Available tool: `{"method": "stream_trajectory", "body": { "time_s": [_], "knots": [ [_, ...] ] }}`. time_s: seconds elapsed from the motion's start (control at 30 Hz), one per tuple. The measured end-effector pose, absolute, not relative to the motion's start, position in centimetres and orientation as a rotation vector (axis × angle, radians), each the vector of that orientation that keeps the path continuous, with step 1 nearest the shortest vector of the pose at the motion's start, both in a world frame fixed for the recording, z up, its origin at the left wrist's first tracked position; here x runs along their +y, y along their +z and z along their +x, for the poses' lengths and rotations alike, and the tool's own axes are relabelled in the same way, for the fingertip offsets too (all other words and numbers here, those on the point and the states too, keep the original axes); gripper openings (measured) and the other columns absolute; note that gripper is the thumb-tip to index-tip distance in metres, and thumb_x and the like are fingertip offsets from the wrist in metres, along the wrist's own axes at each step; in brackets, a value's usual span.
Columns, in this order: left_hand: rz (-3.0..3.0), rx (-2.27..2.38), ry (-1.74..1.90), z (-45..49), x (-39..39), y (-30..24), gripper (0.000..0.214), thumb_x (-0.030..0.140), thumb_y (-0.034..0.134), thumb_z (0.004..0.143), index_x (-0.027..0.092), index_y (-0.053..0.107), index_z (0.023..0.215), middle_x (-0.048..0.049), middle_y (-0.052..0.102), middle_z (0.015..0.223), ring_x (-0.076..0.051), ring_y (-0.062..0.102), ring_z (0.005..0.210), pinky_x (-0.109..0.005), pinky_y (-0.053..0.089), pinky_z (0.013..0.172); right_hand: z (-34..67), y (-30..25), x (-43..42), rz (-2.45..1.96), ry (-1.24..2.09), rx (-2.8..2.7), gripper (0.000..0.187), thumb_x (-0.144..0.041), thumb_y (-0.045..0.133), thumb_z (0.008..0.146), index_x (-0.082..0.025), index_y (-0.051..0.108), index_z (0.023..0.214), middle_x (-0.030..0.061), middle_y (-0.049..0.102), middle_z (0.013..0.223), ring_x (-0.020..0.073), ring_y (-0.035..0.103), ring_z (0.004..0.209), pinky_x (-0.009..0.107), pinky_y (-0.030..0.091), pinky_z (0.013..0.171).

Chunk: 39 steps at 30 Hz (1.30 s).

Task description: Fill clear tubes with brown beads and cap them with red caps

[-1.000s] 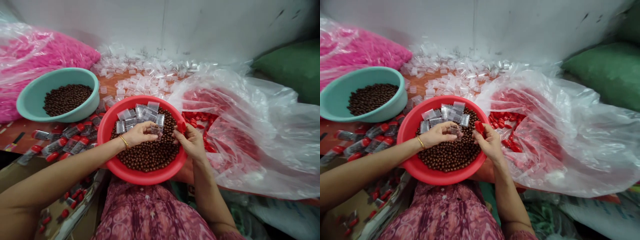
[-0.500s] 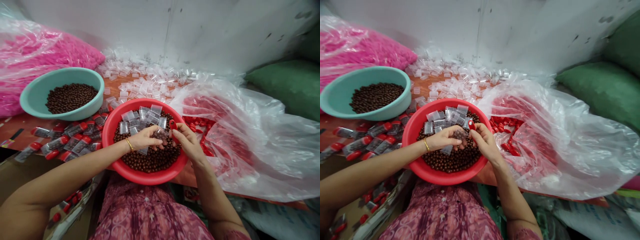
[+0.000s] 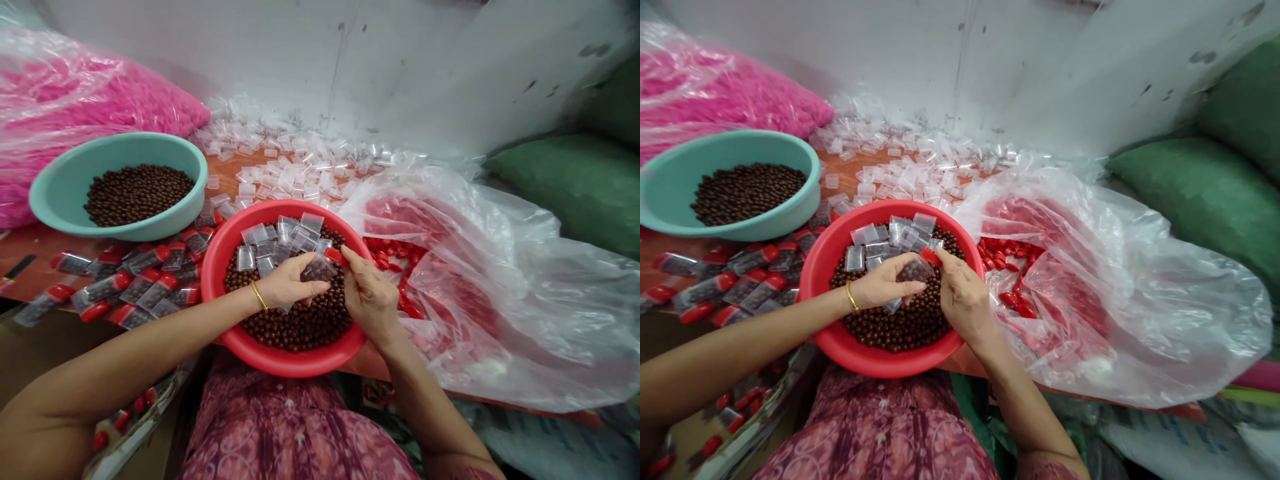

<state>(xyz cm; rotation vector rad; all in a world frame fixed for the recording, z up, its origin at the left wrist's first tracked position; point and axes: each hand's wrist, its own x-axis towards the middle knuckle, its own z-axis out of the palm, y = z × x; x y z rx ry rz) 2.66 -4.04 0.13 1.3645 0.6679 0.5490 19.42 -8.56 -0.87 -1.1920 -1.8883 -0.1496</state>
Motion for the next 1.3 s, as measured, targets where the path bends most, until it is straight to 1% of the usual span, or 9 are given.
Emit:
{"method": "stream_trajectory", "body": {
  "time_s": [0.17, 0.27, 0.43, 0.53, 0.77, 0.97, 1.07, 1.13, 1.3],
  "knots": [
    [1.33, 0.732, 0.614, 2.7, -4.1, 0.2, 0.034, 0.026, 0.068, 0.068, 0.014, 0.048, 0.092, 0.0094, 0.045, 0.058, -0.003, 0.041, 0.044, -0.017, 0.036, 0.042, 18.4, -1.7, -8.8, -1.148, -0.166, -1.934, 0.054, -0.007, 0.044, 0.086, -0.025, 0.043, 0.137, 0.0069, 0.067, 0.116, 0.0188, 0.066, 0.101, 0.031, 0.056, 0.088],
    [1.358, 0.771, 0.645, 2.6, -4.0, 0.1, 0.028, 0.025, 0.065, 0.068, 0.014, 0.049, 0.089, 0.0086, 0.045, 0.059, -0.004, 0.04, 0.045, -0.018, 0.035, 0.044, 18.2, -1.7, -9.0, -1.139, -0.166, -1.97, 0.058, -0.006, 0.045, 0.086, -0.025, 0.04, 0.14, 0.0075, 0.066, 0.118, 0.019, 0.067, 0.1, 0.031, 0.056, 0.087],
    [1.487, 0.817, 0.702, 2.7, -4.1, 0.1, 0.021, 0.022, 0.063, 0.069, 0.014, 0.054, 0.085, 0.0036, 0.053, 0.069, -0.008, 0.046, 0.061, -0.021, 0.041, 0.06, 19.1, -0.7, -9.2, -1.086, -0.071, -2.005, 0.059, -0.006, 0.05, 0.085, -0.027, 0.042, 0.139, 0.0069, 0.07, 0.109, 0.0181, 0.069, 0.091, 0.029, 0.058, 0.08],
    [1.578, 0.828, 0.683, 2.7, -4.2, 0.1, 0.02, 0.025, 0.063, 0.069, 0.014, 0.056, 0.084, 0.0026, 0.054, 0.071, -0.009, 0.047, 0.065, -0.023, 0.04, 0.064, 19.8, -0.3, -9.5, -1.052, -0.027, -2.054, 0.062, -0.006, 0.052, 0.084, -0.029, 0.039, 0.14, 0.0073, 0.069, 0.11, 0.0178, 0.069, 0.09, 0.029, 0.058, 0.078],
    [1.864, 0.865, 0.597, 2.2, -4.2, 0.9, 0.018, 0.033, 0.059, 0.071, 0.016, 0.052, 0.072, 0.0046, 0.049, 0.062, -0.009, 0.043, 0.057, -0.022, 0.034, 0.056, 20.2, -0.3, -10.0, -0.93, 0.04, -2.128, 0.066, -0.004, 0.052, 0.083, -0.029, 0.036, 0.142, 0.0054, 0.071, 0.1, 0.0156, 0.068, 0.082, 0.025, 0.057, 0.07],
    [1.953, 0.925, 0.512, 2.2, -4.1, 1.8, 0.008, 0.02, 0.055, 0.06, 0.017, 0.048, 0.062, 0.0069, 0.045, 0.054, -0.007, 0.04, 0.051, -0.02, 0.029, 0.051, 19.3, -0.3, -10.6, -1.033, 0.021, -2.084, 0.058, -0.009, 0.049, 0.086, -0.022, 0.038, 0.14, 0.0064, 0.069, 0.092, 0.0155, 0.067, 0.075, 0.025, 0.056, 0.066],
    [1.929, 0.958, 0.465, 2.2, -4.1, 1.7, 0.009, 0.019, 0.054, 0.056, 0.017, 0.045, 0.059, 0.0069, 0.044, 0.053, -0.008, 0.039, 0.051, -0.021, 0.028, 0.048, 18.9, -0.5, -10.8, -1.051, -0.045, -2.123, 0.059, -0.01, 0.046, 0.088, -0.02, 0.031, 0.143, 0.0044, 0.065, 0.076, 0.0144, 0.062, 0.063, 0.024, 0.052, 0.057],
    [1.901, 0.947, 0.446, 2.1, -4.1, 1.5, 0.01, 0.02, 0.054, 0.055, 0.017, 0.044, 0.058, 0.0066, 0.043, 0.053, -0.008, 0.039, 0.051, -0.02, 0.028, 0.047, 18.9, -0.5, -10.8, -1.045, -0.069, -2.183, 0.059, -0.01, 0.044, 0.089, -0.019, 0.028, 0.145, 0.001, 0.058, 0.066, 0.0128, 0.054, 0.053, 0.022, 0.047, 0.049],
    [2.056, 0.903, 0.427, 2.1, -4.3, 1.3, 0.007, 0.017, 0.053, 0.056, 0.017, 0.046, 0.056, 0.0063, 0.044, 0.051, -0.008, 0.039, 0.049, -0.02, 0.03, 0.049, 18.9, -0.1, -10.9, -0.925, -0.049, -2.284, 0.06, -0.008, 0.04, 0.09, -0.014, 0.022, 0.146, -0.0022, 0.048, 0.06, 0.0111, 0.044, 0.049, 0.021, 0.037, 0.043]
  ]
}}
